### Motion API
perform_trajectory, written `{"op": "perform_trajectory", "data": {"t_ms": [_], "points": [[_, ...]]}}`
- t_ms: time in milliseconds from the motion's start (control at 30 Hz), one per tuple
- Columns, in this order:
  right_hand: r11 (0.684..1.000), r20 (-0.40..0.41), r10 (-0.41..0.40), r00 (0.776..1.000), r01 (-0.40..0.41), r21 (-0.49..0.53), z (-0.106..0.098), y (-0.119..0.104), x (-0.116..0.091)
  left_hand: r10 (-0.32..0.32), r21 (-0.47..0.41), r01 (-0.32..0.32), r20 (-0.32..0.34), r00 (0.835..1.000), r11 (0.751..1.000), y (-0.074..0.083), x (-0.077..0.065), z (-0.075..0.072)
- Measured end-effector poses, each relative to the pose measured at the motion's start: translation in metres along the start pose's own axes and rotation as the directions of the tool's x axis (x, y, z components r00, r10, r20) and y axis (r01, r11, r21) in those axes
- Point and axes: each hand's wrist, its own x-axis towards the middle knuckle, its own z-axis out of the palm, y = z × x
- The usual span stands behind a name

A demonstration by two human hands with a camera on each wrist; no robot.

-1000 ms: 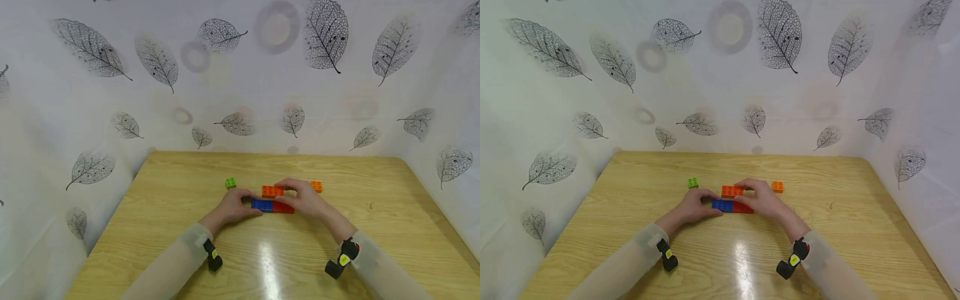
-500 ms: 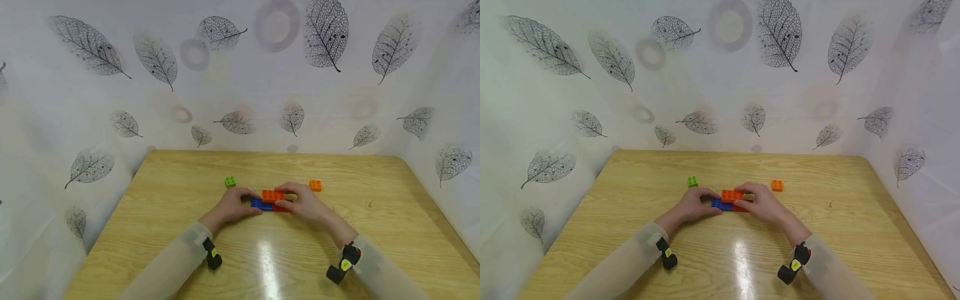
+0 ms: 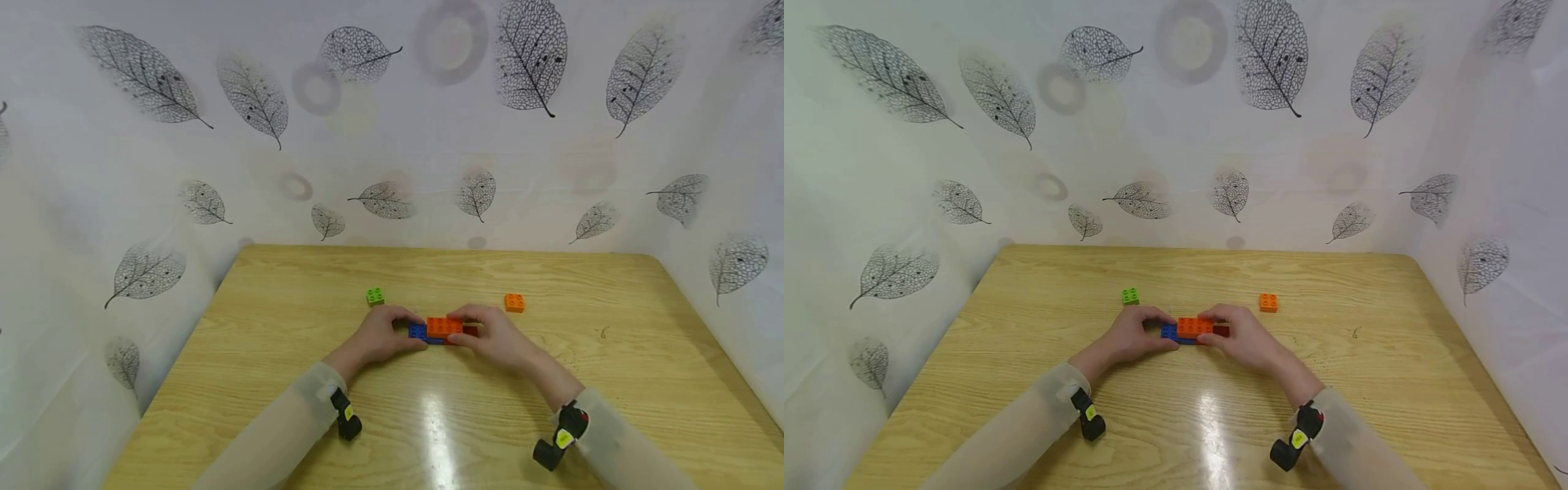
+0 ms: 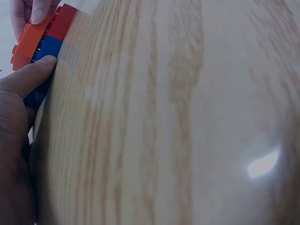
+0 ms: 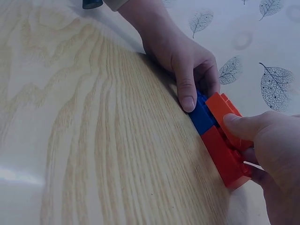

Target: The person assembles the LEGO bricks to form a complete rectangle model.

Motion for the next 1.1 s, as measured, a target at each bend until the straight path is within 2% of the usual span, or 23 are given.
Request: {"op": "perform_trajectory", "data": {"t_ms": [233,400,667,900,1100], "points": [[0.995,-0.003,-0.02,1.0,0.02,-0.101,-0.0006,-0.0005,-0.0023,-0.005,0.005,0.005,0.002,1.0,1.0,0.0014,0.0,-0.0006],[0.991,-0.004,-0.036,0.999,0.035,-0.133,-0.0007,-0.0014,-0.0025,-0.001,0.002,0.001,0.0,1.0,1.0,0.0014,0.0,-0.0004],[0.962,0.012,-0.133,0.991,0.132,-0.241,0.0005,0.0018,-0.0024,0.006,0.007,-0.006,-0.001,1.0,1.0,0.001,-0.0003,0.0001],[0.957,-0.001,-0.165,0.986,0.16,-0.241,0.0023,0.003,-0.0028,0.009,0.002,-0.009,0.008,1.0,1.0,0.0007,0.0007,-0.0005],[0.952,-0.004,-0.178,0.984,0.171,-0.254,0.0021,0.0031,-0.0025,-0.034,-0.06,0.036,0.03,0.999,0.998,0.0063,0.0018,-0.0028]]}}
